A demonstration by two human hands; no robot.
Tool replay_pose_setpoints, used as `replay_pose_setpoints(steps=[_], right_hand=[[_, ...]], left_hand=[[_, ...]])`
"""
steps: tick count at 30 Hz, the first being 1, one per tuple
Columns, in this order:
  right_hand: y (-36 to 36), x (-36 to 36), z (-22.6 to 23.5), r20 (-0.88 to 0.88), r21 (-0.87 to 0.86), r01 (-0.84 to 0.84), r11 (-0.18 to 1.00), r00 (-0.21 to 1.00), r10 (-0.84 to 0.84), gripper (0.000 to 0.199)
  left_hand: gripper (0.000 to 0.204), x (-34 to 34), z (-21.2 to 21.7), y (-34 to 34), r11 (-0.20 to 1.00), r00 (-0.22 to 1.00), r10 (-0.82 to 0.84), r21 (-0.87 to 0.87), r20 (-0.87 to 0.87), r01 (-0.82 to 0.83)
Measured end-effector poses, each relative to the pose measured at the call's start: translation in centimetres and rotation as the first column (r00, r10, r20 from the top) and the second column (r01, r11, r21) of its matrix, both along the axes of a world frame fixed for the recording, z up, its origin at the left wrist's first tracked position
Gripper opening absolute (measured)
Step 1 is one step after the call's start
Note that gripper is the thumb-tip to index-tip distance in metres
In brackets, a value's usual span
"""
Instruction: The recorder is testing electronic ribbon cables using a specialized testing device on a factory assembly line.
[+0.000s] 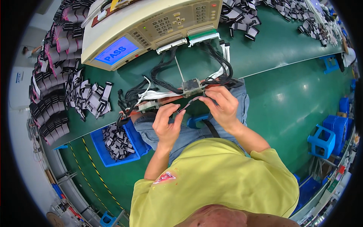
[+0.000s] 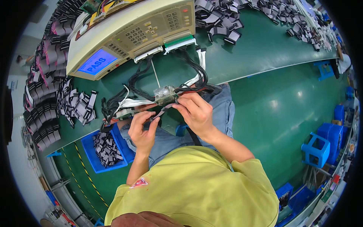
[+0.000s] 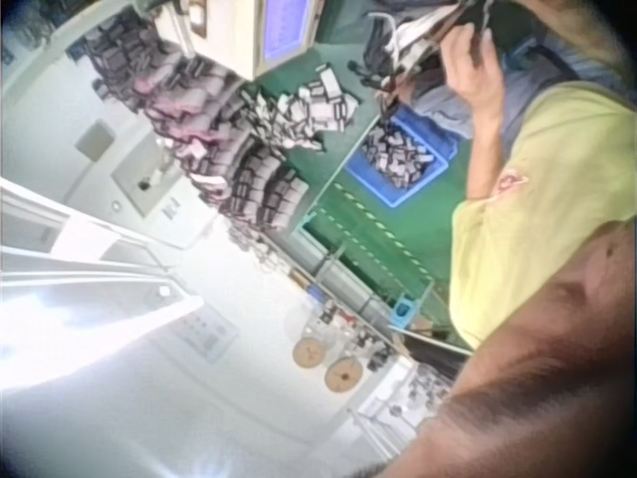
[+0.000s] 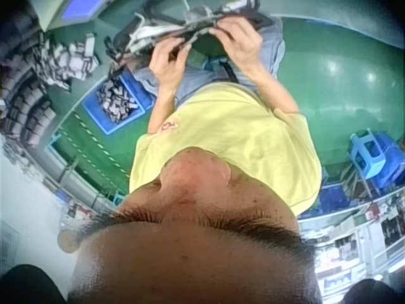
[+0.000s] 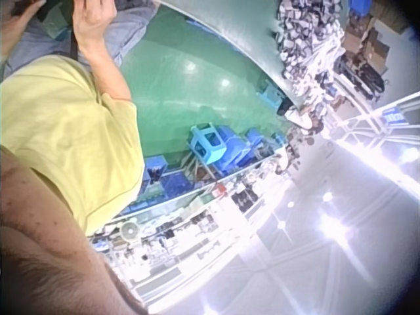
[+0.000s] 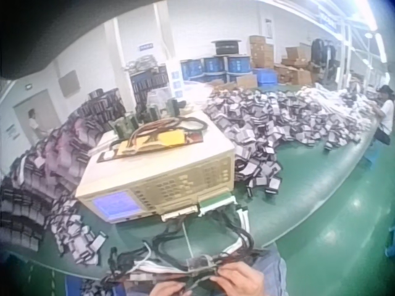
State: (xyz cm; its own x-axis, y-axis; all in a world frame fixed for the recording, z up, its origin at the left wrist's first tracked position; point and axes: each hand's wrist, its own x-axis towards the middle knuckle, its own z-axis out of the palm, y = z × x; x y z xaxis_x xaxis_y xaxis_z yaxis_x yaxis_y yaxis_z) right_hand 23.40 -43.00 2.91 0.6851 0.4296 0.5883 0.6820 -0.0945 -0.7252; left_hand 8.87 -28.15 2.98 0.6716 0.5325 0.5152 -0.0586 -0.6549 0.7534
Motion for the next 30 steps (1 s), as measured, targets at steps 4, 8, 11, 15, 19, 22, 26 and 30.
replay_pose_setpoints(steps=[4,8,11,15,19,22,26,30], right_hand=[[0.15,-0.04,-0.17,0.026,-0.007,0.009,1.000,1.000,-0.009,0.027],[0.35,0.05,0.08,0.064,0.018,0.026,0.999,0.998,-0.027,0.025],[0.28,0.04,0.06,0.062,0.018,0.031,0.999,0.998,-0.033,0.025],[0.26,0.14,0.29,0.031,-0.007,0.019,1.000,0.999,-0.019,0.025],[0.23,0.00,0.18,0.013,-0.018,0.015,1.000,1.000,-0.015,0.026],[0.22,-0.11,0.20,0.002,-0.025,0.011,1.000,1.000,-0.011,0.028],[0.22,-0.13,0.05,-0.016,-0.015,0.013,1.000,1.000,-0.013,0.027],[0.21,-0.24,0.02,-0.039,0.003,0.016,1.000,0.999,-0.016,0.026]], left_hand=[[0.032,0.00,0.16,0.04,1.000,1.000,0.008,-0.018,-0.019,-0.008],[0.032,0.11,0.07,0.26,1.000,1.000,-0.009,0.008,-0.013,0.009],[0.032,0.23,-0.07,0.30,1.000,1.000,-0.025,0.010,0.006,0.025],[0.031,0.46,-0.12,0.45,0.999,0.999,-0.031,0.009,0.023,0.030],[0.031,0.43,-0.27,0.48,0.999,0.999,-0.033,0.003,0.021,0.032],[0.032,0.29,-0.46,0.52,0.999,0.999,-0.041,-0.014,0.031,0.041],[0.033,0.36,-0.36,0.54,0.999,0.999,-0.047,-0.013,0.023,0.047],[0.034,0.43,-0.33,0.47,0.998,0.998,-0.056,-0.018,0.033,0.057]])
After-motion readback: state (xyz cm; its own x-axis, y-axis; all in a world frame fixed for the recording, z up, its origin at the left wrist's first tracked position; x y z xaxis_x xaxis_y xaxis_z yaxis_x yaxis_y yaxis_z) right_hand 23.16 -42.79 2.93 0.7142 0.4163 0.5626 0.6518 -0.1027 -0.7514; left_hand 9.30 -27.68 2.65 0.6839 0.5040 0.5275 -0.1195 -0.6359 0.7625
